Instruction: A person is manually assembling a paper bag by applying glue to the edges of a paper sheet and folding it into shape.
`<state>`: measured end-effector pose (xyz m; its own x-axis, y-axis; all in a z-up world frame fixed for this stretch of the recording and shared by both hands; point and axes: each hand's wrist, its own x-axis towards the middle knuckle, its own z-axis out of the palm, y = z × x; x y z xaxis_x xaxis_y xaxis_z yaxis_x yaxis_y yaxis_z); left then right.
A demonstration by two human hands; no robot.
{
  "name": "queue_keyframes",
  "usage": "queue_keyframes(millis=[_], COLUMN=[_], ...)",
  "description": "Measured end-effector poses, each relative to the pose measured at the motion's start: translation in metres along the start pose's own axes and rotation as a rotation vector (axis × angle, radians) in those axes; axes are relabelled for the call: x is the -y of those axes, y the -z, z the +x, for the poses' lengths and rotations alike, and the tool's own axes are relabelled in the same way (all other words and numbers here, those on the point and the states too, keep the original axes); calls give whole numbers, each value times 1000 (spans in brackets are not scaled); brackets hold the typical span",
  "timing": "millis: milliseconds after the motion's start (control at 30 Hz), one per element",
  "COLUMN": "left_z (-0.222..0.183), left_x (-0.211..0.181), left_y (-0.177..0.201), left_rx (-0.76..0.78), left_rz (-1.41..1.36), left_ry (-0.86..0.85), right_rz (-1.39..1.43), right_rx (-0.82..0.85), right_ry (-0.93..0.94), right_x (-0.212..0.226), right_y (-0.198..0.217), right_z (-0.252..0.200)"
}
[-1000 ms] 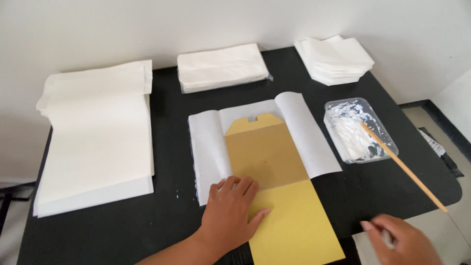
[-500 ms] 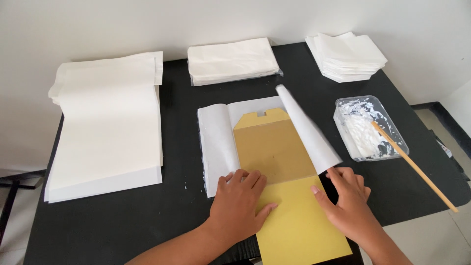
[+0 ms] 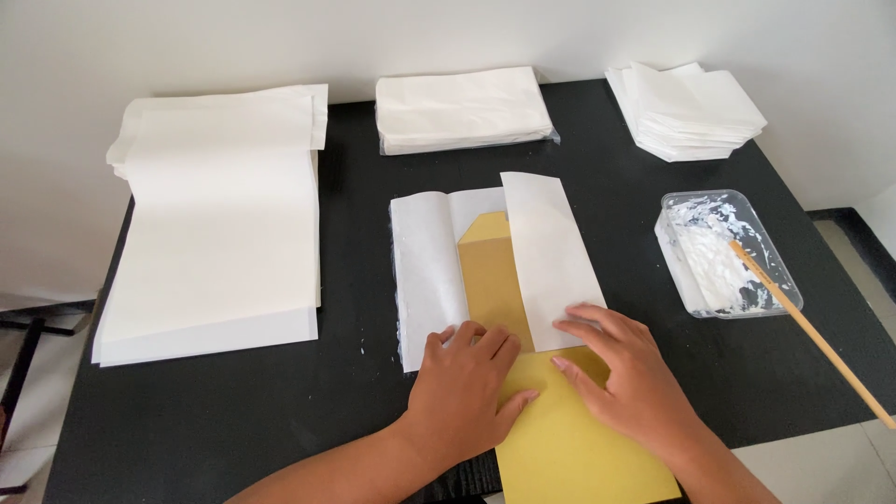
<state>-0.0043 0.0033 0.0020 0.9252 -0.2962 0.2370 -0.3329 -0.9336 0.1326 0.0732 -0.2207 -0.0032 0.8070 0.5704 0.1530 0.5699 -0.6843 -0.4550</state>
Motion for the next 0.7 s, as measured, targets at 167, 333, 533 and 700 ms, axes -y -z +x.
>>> queue_keyframes(millis=[167, 333, 533, 700], left_z=[0, 3, 12, 50], left_x=[0, 0, 1, 6], left_y=[1, 2, 1, -12], left_rx=[-6, 9, -41, -259], left_rz=[8, -1, -90, -108], left_ry=[6, 8, 20, -191], right_rz=[-23, -23, -36, -32], right_rx=[-72, -172, -215, -239], right_ry=[152, 307, 376, 389], right_x=[-3, -2, -3, -2], right_y=[-10, -12, -13, -11], right_z=[-2, -2, -3, -3])
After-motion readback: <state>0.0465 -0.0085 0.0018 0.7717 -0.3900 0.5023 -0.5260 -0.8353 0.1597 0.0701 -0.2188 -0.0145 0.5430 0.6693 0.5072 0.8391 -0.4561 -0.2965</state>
